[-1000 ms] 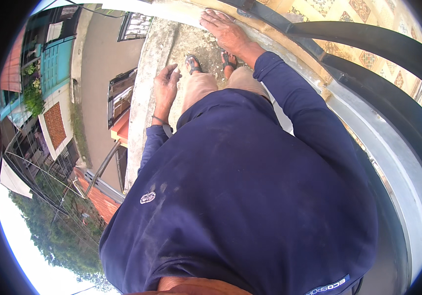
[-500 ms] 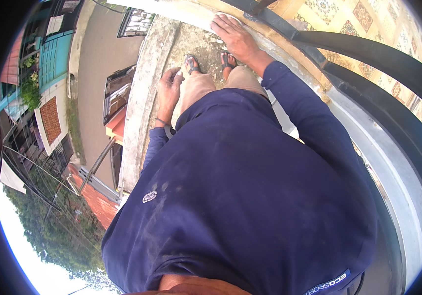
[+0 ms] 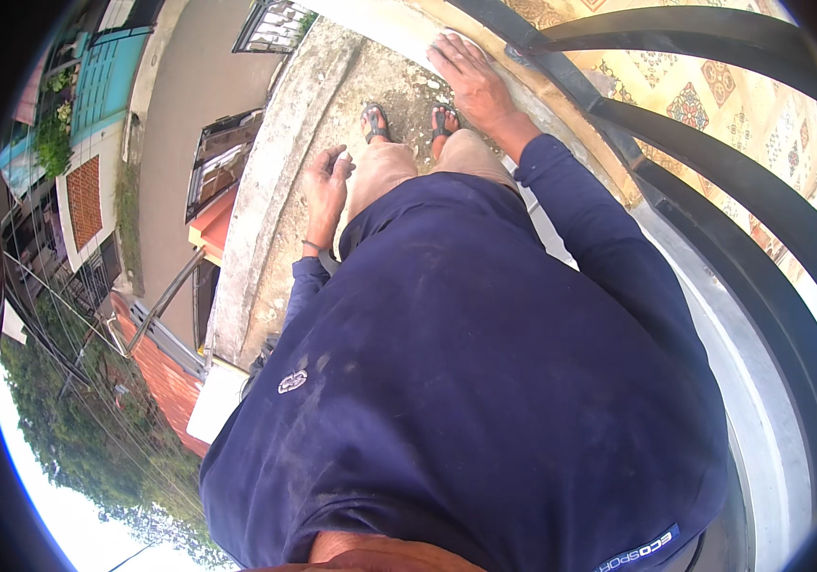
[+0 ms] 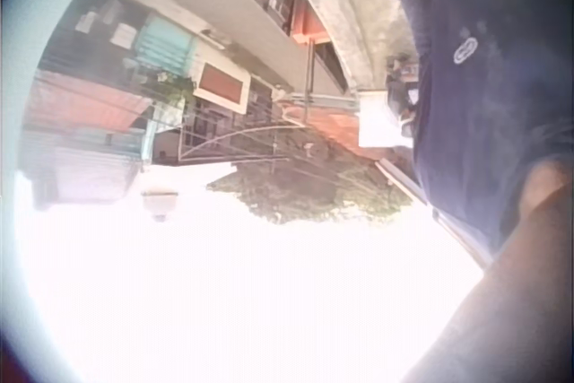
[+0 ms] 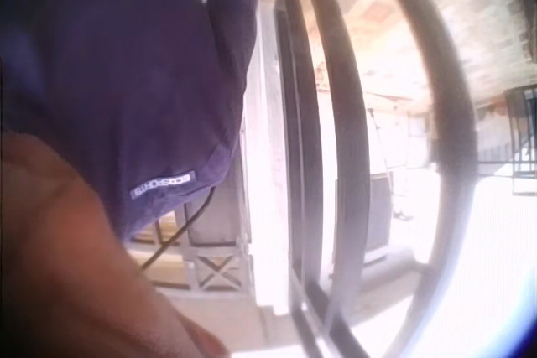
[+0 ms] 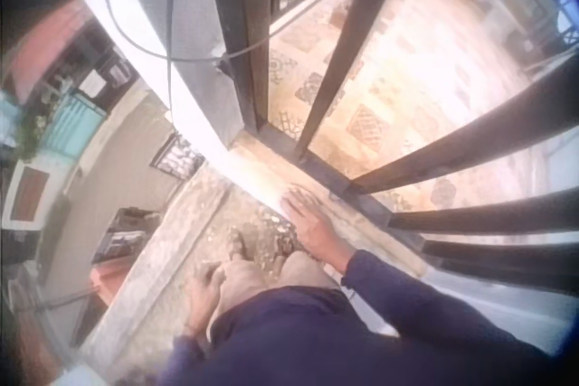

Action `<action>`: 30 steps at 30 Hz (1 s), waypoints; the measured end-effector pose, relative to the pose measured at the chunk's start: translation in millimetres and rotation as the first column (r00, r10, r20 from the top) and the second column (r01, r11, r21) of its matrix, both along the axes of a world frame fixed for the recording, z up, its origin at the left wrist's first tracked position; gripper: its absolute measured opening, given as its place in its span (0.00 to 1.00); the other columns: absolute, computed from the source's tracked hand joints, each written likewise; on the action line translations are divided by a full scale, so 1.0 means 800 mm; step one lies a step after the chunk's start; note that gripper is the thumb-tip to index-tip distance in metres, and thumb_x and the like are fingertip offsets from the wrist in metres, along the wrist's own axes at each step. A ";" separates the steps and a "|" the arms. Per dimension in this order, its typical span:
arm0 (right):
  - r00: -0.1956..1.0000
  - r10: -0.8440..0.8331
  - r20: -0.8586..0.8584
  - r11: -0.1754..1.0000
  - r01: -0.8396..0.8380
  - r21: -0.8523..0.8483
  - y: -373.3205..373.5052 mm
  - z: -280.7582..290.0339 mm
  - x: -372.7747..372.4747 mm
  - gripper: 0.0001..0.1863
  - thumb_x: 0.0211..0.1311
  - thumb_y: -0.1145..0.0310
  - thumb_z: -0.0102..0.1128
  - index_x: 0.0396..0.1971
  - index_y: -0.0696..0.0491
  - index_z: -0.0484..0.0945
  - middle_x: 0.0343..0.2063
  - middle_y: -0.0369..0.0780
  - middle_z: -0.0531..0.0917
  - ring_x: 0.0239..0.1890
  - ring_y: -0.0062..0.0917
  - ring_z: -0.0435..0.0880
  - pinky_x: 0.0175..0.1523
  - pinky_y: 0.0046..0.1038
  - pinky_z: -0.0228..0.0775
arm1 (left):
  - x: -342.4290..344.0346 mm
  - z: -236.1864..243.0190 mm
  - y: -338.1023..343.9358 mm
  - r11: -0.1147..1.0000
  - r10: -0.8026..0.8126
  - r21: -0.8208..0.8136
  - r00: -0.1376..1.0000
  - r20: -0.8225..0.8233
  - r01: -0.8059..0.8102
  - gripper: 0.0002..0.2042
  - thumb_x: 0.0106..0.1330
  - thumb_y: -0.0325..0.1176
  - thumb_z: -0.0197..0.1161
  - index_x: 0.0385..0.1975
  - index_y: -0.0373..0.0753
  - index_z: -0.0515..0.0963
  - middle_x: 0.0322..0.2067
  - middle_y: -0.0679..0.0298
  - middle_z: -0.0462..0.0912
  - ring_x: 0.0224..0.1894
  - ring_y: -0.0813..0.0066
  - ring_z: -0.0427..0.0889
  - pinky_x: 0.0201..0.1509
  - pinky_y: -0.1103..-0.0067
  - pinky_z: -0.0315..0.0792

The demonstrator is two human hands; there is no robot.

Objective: The person routes a black cable along a white balcony pillar and rail, then secures it with zip ties. The person uses both hands to pull, align, and fasten the cable to the structure.

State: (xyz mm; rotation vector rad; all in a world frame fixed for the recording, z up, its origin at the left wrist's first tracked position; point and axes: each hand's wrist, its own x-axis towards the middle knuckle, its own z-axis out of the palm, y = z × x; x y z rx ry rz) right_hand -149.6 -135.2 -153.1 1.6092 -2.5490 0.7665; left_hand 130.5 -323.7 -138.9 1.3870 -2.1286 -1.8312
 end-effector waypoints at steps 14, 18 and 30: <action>0.997 -0.045 0.068 0.999 0.046 -0.024 -0.002 0.015 0.013 0.31 0.63 0.83 0.55 0.68 0.53 0.76 0.67 0.46 0.80 0.74 0.43 0.73 0.79 0.44 0.64 | -0.011 -0.005 -0.026 0.995 0.084 0.059 0.995 0.043 -0.087 0.15 0.77 0.30 0.64 0.57 0.27 0.82 0.41 0.57 0.89 0.40 0.73 0.88 0.46 0.76 0.81; 0.995 -0.069 0.065 0.993 0.074 -0.086 -0.108 -0.006 -0.007 0.32 0.62 0.86 0.50 0.67 0.54 0.77 0.69 0.46 0.78 0.75 0.41 0.72 0.79 0.41 0.63 | -0.023 -0.003 -0.038 0.999 -0.014 0.037 1.000 -0.016 0.015 0.16 0.77 0.31 0.64 0.58 0.27 0.82 0.43 0.55 0.89 0.42 0.72 0.89 0.49 0.75 0.81; 0.994 -0.094 0.063 0.991 0.100 -0.094 -0.091 -0.006 0.001 0.31 0.62 0.87 0.53 0.66 0.54 0.78 0.68 0.46 0.80 0.74 0.41 0.74 0.80 0.41 0.63 | 0.002 0.005 -0.073 0.998 0.051 0.026 0.999 0.003 -0.051 0.16 0.75 0.29 0.64 0.57 0.25 0.81 0.42 0.52 0.90 0.40 0.71 0.89 0.45 0.74 0.82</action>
